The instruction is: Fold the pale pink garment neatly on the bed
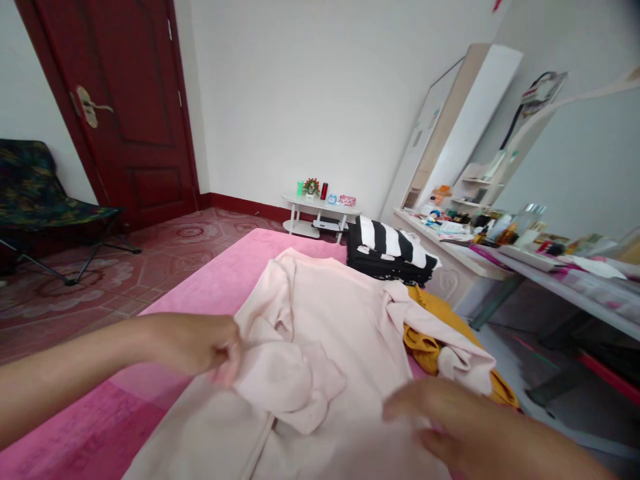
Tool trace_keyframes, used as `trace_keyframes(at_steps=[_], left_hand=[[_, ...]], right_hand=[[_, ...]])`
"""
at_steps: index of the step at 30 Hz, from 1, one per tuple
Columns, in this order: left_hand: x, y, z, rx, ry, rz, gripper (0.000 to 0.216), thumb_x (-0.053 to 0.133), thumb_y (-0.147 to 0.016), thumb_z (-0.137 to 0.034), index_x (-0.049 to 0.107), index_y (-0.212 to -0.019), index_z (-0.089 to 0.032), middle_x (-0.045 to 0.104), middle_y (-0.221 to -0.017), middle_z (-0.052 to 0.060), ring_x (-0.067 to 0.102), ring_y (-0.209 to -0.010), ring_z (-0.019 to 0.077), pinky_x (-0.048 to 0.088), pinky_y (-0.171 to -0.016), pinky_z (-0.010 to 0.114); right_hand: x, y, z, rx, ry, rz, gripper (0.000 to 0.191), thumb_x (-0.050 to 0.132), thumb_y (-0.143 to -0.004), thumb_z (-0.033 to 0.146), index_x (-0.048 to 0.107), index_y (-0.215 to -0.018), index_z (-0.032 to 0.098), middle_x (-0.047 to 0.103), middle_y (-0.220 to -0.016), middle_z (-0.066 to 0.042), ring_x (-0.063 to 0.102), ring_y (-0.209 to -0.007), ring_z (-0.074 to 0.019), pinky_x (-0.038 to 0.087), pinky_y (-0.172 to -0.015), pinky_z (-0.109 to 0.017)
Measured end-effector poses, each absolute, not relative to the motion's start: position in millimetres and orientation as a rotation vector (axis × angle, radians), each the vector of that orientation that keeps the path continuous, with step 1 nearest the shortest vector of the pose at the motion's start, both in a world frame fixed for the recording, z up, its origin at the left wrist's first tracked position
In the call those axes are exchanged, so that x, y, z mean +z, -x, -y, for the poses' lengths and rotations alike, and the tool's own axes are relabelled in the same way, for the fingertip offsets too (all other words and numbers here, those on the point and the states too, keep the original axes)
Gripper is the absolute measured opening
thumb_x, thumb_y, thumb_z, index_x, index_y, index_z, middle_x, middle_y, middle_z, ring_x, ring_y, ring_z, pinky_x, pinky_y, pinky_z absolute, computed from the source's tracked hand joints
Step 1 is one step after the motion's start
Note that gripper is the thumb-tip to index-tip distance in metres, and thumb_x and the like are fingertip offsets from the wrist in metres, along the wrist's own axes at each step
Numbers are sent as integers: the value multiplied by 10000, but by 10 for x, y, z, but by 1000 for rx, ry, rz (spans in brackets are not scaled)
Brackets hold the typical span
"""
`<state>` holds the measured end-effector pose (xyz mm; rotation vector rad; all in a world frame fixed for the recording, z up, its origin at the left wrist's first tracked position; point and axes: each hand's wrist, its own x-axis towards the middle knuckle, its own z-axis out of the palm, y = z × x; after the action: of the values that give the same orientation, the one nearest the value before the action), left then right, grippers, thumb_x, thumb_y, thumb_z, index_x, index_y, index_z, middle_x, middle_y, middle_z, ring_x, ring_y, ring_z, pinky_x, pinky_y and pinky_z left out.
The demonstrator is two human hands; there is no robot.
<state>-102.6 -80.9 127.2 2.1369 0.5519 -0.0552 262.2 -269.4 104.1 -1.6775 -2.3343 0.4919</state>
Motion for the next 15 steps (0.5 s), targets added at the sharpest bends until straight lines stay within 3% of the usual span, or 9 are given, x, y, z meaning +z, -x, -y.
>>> trace_keyframes(at_steps=[3, 6, 8, 10, 12, 15], left_hand=[[1169, 282, 483, 296, -2165, -545, 255, 532, -633, -133, 743, -735, -232, 716, -718, 5, 658, -699, 221, 518, -671, 298], [795, -435, 137, 474, -2440, -739, 316, 535, -695, -178, 726, -947, -179, 712, -982, 98, 639, -942, 263, 469, -882, 353], [471, -725, -90, 377, -2571, -920, 450, 522, -776, -258, 605, -1204, -145, 564, -1279, 160, 549, -1142, 293, 401, -979, 402], [170, -853, -280, 290, -2640, -1081, 566, 462, -852, -415, 449, -1362, -169, 353, -1458, 169, 341, -1326, 339, 260, -1066, 508], [-47, -882, -407, 276, -2661, -1193, 638, 371, -875, -556, 362, -1419, -222, 222, -1521, 139, 150, -1394, 365, 115, -1082, 590], [-176, -876, -480, 274, -2662, -1237, 673, 302, -870, -628, 320, -1437, -264, 166, -1539, 116, 74, -1405, 368, 47, -1079, 604]], right_hand=[[1098, -2265, 1794, 418, 1606, 2301, 443, 485, -784, 173, 598, -1204, 257, 596, -1262, -41, 538, -1168, -220, 395, -1027, -390], [814, -2118, 947, 224, 1585, 2220, 515, 435, -781, 116, 508, -1289, 146, 512, -1350, -111, 465, -1242, -211, 314, -1076, -399], [513, -2285, 544, 179, 1692, 2189, 511, 440, -823, 169, 459, -1333, 137, 443, -1408, -128, 397, -1299, -221, 269, -1090, -424], [220, -2621, 275, 157, 1939, 2110, 505, 419, -890, 321, 403, -1380, 201, 341, -1479, -99, 292, -1359, -250, 218, -1093, -490], [-11, -2994, 95, 124, 2232, 1925, 542, 331, -926, 451, 353, -1412, 213, 261, -1514, -98, 215, -1385, -287, 185, -1087, -531], [-218, -3366, -105, 24, 2466, 1702, 597, 248, -935, 498, 314, -1434, 178, 241, -1517, -125, 193, -1386, -320, 169, -1093, -520]])
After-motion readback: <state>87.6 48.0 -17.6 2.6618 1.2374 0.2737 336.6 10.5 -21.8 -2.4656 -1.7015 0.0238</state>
